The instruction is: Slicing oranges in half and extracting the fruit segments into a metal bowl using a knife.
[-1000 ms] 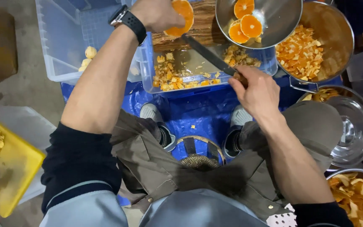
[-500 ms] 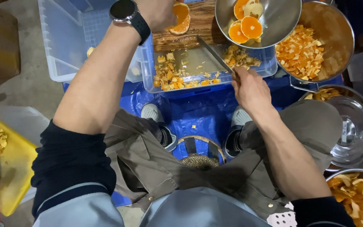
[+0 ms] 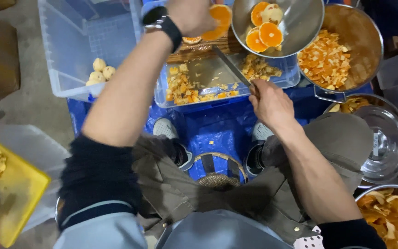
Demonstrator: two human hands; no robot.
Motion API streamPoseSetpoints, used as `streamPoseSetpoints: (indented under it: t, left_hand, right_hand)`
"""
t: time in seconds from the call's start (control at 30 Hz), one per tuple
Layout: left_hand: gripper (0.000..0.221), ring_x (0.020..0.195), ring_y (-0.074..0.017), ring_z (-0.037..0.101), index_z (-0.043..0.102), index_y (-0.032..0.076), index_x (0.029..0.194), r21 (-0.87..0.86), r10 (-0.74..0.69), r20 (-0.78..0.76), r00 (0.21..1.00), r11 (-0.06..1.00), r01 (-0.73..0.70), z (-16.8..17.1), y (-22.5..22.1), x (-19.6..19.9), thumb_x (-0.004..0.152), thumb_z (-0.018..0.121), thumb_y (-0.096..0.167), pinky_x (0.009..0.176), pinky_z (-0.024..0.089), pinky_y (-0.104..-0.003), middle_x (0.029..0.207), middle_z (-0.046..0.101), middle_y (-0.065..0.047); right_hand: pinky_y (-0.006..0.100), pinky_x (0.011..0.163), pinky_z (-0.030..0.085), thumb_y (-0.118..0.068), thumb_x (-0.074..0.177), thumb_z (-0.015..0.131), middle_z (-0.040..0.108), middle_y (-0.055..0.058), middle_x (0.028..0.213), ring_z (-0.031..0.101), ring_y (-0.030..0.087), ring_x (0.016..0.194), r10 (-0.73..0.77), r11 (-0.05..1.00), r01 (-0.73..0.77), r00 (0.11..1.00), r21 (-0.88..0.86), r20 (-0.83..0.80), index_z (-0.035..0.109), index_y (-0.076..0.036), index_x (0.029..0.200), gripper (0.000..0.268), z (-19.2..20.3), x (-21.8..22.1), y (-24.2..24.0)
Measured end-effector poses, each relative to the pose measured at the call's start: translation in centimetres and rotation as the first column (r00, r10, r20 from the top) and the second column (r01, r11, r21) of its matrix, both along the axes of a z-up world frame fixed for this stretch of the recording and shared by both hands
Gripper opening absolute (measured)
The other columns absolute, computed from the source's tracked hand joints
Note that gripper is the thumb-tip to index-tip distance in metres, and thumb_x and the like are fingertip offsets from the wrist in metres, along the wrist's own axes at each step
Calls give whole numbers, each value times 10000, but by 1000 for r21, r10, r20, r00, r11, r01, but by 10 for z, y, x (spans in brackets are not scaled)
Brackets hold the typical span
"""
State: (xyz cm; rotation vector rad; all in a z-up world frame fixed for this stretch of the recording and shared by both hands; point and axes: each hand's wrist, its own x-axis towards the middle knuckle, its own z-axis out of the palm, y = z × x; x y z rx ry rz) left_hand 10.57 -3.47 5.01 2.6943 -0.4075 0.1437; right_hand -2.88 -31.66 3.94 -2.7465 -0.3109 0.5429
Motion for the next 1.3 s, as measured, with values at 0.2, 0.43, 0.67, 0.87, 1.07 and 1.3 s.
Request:
streamPoseSetpoints:
  t: [0.2,0.43,0.67,0.87,1.07,1.3]
  left_hand:
    - [235,771,-190,632,636,207,975,-304,34,-45,998,952,-46,-31,-88,33,828,805,135,622,507,-347,917,665,-1]
    - [339,916,-284,698,713,186,1003,-334,338,-70,939,879,-341,-43,-42,34,786,518,14,727,531,-459,1011,755,-59]
    - [599,1164,-348,611,625,79,1294,-140,385,-184,904,900,-412,-54,40,-12,829,919,314,925,546,-487,1303,615,-156]
    - [930,1247,-450,437,478,75,1461,-64,380,-283,880,908,-413,-75,27,-18,726,986,333,951,483,-584,1380,443,-200]
    - [754,969,-356,508,423,185,1083,-212,448,-293,844,831,-515,-83,25,-19,617,1015,178,659,515,-498,1174,423,-125]
    - [463,1001,-237,722,576,185,1092,-369,382,-495,780,721,-587,-36,25,-55,756,833,-3,679,662,-307,1168,674,-67]
  right_hand:
    - [632,778,510,-191,986,593,673,174,1197,651,452,1046,13,1000,-13,999,18,-30,592,-121,1209,234,5,4,-2]
    - [610,748,496,-162,1005,576,676,192,1130,641,454,994,22,999,-20,998,50,-58,585,-91,1155,166,7,6,-4]
    - [616,768,501,-239,1002,600,693,211,1149,647,480,1029,-26,999,29,993,34,-112,584,-105,1248,280,7,7,1]
    - [591,695,469,-217,1000,590,705,213,1038,646,490,944,8,998,-2,996,68,-88,587,-85,1177,221,-1,9,-1]
    - [549,679,436,-236,1006,583,709,147,997,638,462,905,-12,995,20,997,101,-81,578,-108,1113,167,2,8,-3]
    - [482,773,454,-271,1009,585,702,133,1003,643,365,912,-6,946,5,1000,326,1,573,-85,1293,340,5,7,-5]
